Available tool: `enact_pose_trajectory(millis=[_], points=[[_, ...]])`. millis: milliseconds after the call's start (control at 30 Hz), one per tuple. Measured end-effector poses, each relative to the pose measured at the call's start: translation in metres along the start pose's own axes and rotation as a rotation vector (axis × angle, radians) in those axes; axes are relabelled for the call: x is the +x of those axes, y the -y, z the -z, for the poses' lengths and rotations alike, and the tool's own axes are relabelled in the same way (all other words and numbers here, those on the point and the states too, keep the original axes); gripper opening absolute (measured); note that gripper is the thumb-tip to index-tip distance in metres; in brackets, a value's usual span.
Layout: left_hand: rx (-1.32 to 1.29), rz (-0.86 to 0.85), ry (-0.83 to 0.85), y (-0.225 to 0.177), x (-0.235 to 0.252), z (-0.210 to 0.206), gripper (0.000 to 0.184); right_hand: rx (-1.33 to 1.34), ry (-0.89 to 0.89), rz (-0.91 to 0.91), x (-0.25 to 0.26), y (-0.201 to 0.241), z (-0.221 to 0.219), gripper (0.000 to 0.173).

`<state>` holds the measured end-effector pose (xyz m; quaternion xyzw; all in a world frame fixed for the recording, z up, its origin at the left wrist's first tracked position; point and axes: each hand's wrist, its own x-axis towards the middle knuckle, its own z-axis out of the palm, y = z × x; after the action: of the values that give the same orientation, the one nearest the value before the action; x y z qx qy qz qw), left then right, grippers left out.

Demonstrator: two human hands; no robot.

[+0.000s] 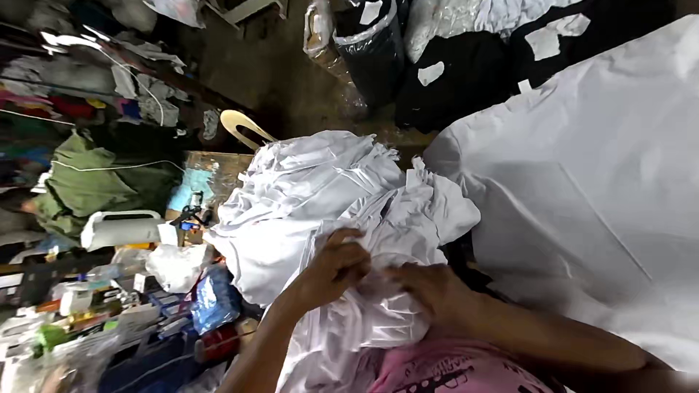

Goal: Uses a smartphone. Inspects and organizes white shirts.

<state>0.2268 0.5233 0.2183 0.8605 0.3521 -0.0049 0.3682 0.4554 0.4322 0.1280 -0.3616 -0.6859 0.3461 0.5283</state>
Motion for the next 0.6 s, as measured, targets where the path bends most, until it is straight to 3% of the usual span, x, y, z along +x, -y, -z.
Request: enact_pose_trajectory(millis=[67,133,200,267,333,433,500,600], points=[[0.038,0.037,-0.022,0.0,-0.022,0.008,0.042,0.232,-0.106,-0.27,0.008,-0.017,0.019,0.029],[0.269,0.214,-0.098,-0.001,-0.039,0.014,0.038,0.266,-0.235,-0.458,0.016,-0.047,0.028,0.028],[0.424,0.496,-0.091,0.005,-0.047,0.024,0.042,0.209,-0.172,-0.548,0.02,-0.073,0.029,0.03],[0.506,0.72,-0.102,0.014,-0.052,0.036,0.043,0.221,0.009,-0.607,0.022,-0.082,0.023,0.039],[0.61,0.693,-0.253,0.014,-0.052,0.044,0.036,0.195,0.099,-0.608,0.02,-0.082,0.014,0.047],[0.623,0.499,-0.431,-0.013,-0.028,0.035,0.034,0.057,0.1,-0.582,0.016,-0.091,0.015,0.052],[0.51,0.353,-0.427,-0.029,0.0,0.016,0.032,0.001,0.097,-0.596,0.018,-0.096,0.024,0.05],[0.439,0.233,-0.274,-0.032,0.046,-0.02,0.029,-0.053,0.006,-0.558,0.026,-0.098,0.032,0.038]])
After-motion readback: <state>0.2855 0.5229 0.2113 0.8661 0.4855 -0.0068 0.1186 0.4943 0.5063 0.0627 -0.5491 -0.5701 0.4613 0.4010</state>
